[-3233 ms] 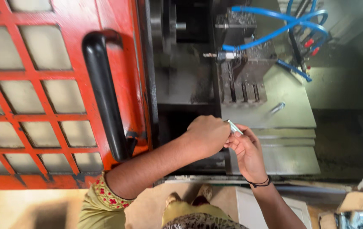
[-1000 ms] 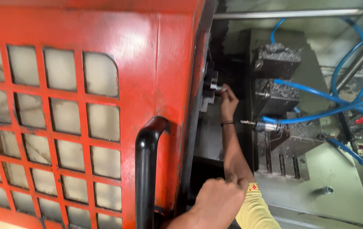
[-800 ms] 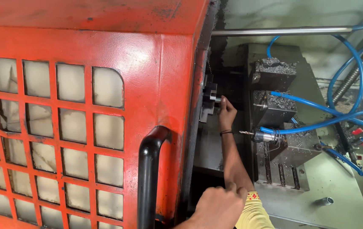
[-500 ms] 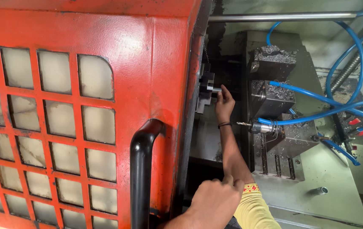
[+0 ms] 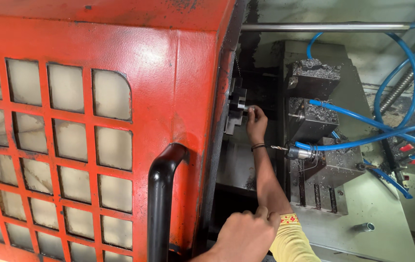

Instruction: The person loads small metal cylinders into a lathe chuck, operates the machine, and collects the processed parts into a cardboard box. The person repeats this cycle multiple times, handling the metal pieces by hand.

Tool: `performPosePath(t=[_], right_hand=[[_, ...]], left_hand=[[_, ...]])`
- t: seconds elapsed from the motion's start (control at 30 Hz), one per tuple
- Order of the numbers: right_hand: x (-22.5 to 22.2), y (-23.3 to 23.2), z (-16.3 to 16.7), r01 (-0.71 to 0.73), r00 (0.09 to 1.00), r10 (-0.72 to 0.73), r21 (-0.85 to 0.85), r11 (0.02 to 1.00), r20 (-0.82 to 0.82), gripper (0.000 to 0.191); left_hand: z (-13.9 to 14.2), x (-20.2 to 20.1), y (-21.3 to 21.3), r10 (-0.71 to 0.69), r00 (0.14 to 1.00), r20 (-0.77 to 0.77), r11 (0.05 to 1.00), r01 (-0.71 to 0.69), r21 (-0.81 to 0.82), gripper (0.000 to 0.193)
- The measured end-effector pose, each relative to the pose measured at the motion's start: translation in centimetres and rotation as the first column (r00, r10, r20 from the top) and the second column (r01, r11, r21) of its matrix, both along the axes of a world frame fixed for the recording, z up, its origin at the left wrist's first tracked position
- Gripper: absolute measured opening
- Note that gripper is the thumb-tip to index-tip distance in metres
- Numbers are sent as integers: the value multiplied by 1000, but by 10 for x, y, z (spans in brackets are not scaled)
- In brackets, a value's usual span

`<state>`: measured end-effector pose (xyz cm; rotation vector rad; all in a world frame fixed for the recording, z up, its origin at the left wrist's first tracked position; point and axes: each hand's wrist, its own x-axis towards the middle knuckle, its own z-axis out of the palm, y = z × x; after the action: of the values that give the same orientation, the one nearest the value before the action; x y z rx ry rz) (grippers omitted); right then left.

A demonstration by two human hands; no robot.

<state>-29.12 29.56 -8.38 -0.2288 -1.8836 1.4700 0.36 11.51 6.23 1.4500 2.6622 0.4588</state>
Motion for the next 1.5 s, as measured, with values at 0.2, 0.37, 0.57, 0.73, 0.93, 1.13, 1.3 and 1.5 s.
performPosePath(t=[0.2, 0.37, 0.57, 0.73, 0.93, 1.13, 1.3, 1.5], right_hand=[[2, 5, -6, -47, 999, 47, 22, 999, -1, 24], [9, -2, 8, -61, 998, 61, -31, 998, 0, 25], [16, -13, 22, -36, 996, 41, -72, 997, 75, 27], [14, -12, 18, -70, 995, 68, -31, 997, -69, 32], [119, -53, -1, -60, 984, 43, -96, 994, -175, 39], [365, -16, 38, -11, 980, -48, -291, 957, -195, 13], [584, 104, 95, 767, 637, -629, 290, 572, -446, 32], [705, 297, 137, 915, 396, -842, 78, 397, -366, 48]], left_hand=[[0, 1, 0, -19, 1000, -23, 1000, 19, 1, 42], [3, 5, 2, -6, 999, -36, 998, 8, 55, 35], [7, 5, 4, -20, 998, -52, 997, 24, 70, 34], [9, 7, -3, -9, 994, -107, 996, 19, 89, 25], [14, 14, -6, -45, 988, -146, 986, 68, 155, 19], [33, 20, -3, 8, 978, -208, 990, 22, 142, 13], [44, 36, 4, -5, 962, -273, 995, 31, 91, 21], [41, 46, 8, 4, 975, -220, 997, 13, 79, 32]])
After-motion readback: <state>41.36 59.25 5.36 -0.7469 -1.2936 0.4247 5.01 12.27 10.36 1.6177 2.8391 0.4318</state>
